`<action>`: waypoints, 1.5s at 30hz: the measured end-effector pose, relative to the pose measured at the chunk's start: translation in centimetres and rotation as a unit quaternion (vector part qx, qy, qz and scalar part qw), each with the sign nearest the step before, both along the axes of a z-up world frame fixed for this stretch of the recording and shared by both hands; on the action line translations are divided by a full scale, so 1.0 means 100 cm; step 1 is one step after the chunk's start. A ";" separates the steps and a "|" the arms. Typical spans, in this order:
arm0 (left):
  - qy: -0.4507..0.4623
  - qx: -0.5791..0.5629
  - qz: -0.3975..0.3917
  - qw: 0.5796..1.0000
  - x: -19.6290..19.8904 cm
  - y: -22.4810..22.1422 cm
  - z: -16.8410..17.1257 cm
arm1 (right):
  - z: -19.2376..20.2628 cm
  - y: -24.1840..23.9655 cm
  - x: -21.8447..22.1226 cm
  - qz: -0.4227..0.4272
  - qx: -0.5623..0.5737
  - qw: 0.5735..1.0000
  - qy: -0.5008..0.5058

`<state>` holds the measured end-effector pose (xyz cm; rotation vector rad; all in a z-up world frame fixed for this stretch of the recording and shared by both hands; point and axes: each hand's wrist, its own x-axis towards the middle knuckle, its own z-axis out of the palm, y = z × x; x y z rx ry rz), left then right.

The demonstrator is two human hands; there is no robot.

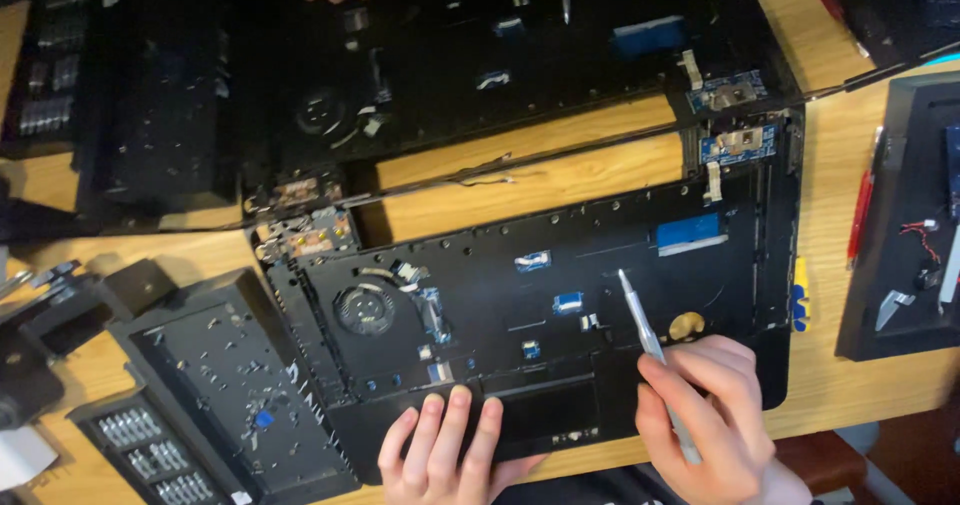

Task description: Removing internal screws and components from an open laptop chassis using a precision screwdriver.

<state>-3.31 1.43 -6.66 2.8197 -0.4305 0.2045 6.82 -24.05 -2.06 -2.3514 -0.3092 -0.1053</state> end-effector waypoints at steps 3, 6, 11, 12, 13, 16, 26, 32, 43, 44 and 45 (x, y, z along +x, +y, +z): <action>-0.029 0.003 -0.005 1.000 -0.007 0.004 -0.008 | -0.006 -0.003 0.002 0.037 0.008 0.999 -0.019; -0.030 0.003 -0.002 1.000 -0.012 0.003 -0.015 | 0.001 0.005 0.010 0.032 -0.027 0.999 0.009; -0.028 -0.006 0.004 1.000 -0.002 0.001 -0.005 | 0.009 0.011 0.016 0.034 -0.047 0.998 0.010; -0.034 -0.008 0.003 0.999 0.003 0.001 -0.003 | 0.012 0.015 0.018 0.024 -0.053 0.998 0.028; -0.038 -0.008 0.004 0.999 0.008 0.000 -0.003 | 0.012 0.016 0.020 0.024 -0.054 0.998 0.025; -0.064 -0.009 0.005 0.998 0.017 -0.002 0.003 | 0.014 0.019 0.023 0.037 -0.062 0.997 0.008; -0.012 -0.016 -0.021 1.000 0.035 -0.005 0.030 | 0.018 0.018 0.011 0.036 -0.037 0.996 -0.076; -0.005 -0.026 -0.019 0.999 0.036 -0.009 0.038 | 0.024 0.000 -0.012 0.111 0.016 0.982 -0.152; -0.015 -0.013 -0.017 1.000 0.039 -0.015 0.047 | 0.013 -0.004 -0.044 0.084 0.019 0.987 -0.137; -0.014 -0.024 -0.022 0.999 0.040 -0.015 0.048 | 0.015 -0.002 -0.044 0.082 0.012 0.988 -0.131; -0.012 -0.034 -0.027 0.999 0.040 -0.013 0.049 | 0.017 0.002 -0.044 0.080 0.005 0.989 -0.126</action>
